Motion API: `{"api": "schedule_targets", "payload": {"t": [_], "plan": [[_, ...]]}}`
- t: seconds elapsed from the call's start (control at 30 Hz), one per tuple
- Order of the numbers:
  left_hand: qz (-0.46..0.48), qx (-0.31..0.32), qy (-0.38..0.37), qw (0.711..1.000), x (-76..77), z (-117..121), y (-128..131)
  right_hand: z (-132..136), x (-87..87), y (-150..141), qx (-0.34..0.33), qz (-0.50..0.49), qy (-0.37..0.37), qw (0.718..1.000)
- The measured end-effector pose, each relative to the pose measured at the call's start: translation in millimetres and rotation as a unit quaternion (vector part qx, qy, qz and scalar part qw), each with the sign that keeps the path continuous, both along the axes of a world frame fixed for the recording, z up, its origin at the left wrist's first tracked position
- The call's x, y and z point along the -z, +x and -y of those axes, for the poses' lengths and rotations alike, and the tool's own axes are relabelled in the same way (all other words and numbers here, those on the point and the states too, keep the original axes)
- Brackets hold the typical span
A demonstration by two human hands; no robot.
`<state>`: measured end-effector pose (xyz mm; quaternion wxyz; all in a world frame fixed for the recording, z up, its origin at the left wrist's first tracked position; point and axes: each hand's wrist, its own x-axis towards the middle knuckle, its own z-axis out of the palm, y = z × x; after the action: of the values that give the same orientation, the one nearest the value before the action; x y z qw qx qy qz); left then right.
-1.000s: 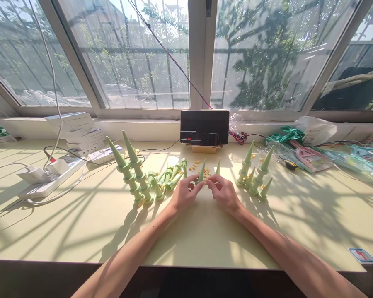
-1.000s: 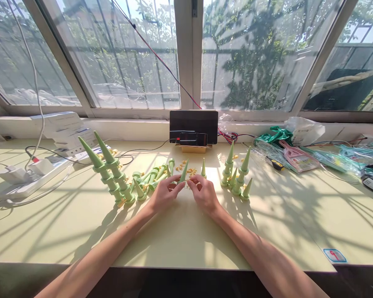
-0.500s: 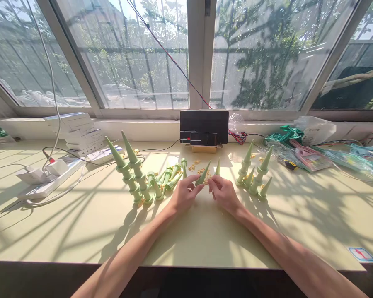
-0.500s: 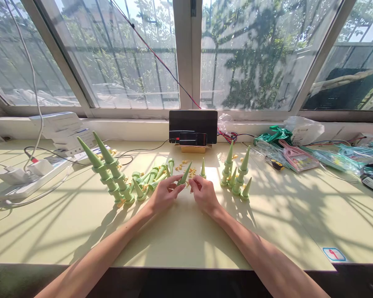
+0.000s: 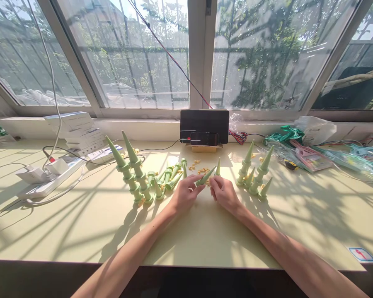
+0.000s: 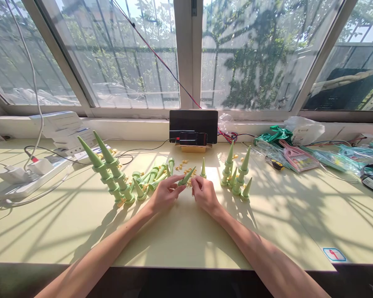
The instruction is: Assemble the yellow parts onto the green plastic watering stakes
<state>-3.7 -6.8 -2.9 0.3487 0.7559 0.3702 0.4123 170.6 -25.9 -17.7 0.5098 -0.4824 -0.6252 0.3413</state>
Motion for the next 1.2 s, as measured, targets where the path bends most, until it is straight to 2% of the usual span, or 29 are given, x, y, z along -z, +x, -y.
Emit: {"api": "schedule_targets", "payload": {"t": [0.27,0.43,0.5,0.7,1.03,1.2], "plan": [[-0.019,0.001,0.016,1.0,-1.2,2,2,1,-2.4,0,0.002,-0.001,-0.007,1.0],[0.004,-0.058,-0.034,0.998,-3.5,3,5,-1,-1.5,-1,0.012,-0.009,0.001,1.0],[0.024,-0.063,-0.055,0.996,-4.6,2,5,-1,-1.3,-2,0.012,-0.017,0.005,1.0],[0.062,-0.052,-0.11,0.991,-8.8,1,4,3,-3.5,0,0.004,0.016,0.041,0.999],[0.017,0.013,-0.114,0.993,-10.3,3,0,2,-7.0,2,0.022,0.028,0.058,0.998],[0.049,0.018,-0.139,0.989,-8.6,1,0,2,-7.5,2,0.021,0.025,0.056,0.998]]}}
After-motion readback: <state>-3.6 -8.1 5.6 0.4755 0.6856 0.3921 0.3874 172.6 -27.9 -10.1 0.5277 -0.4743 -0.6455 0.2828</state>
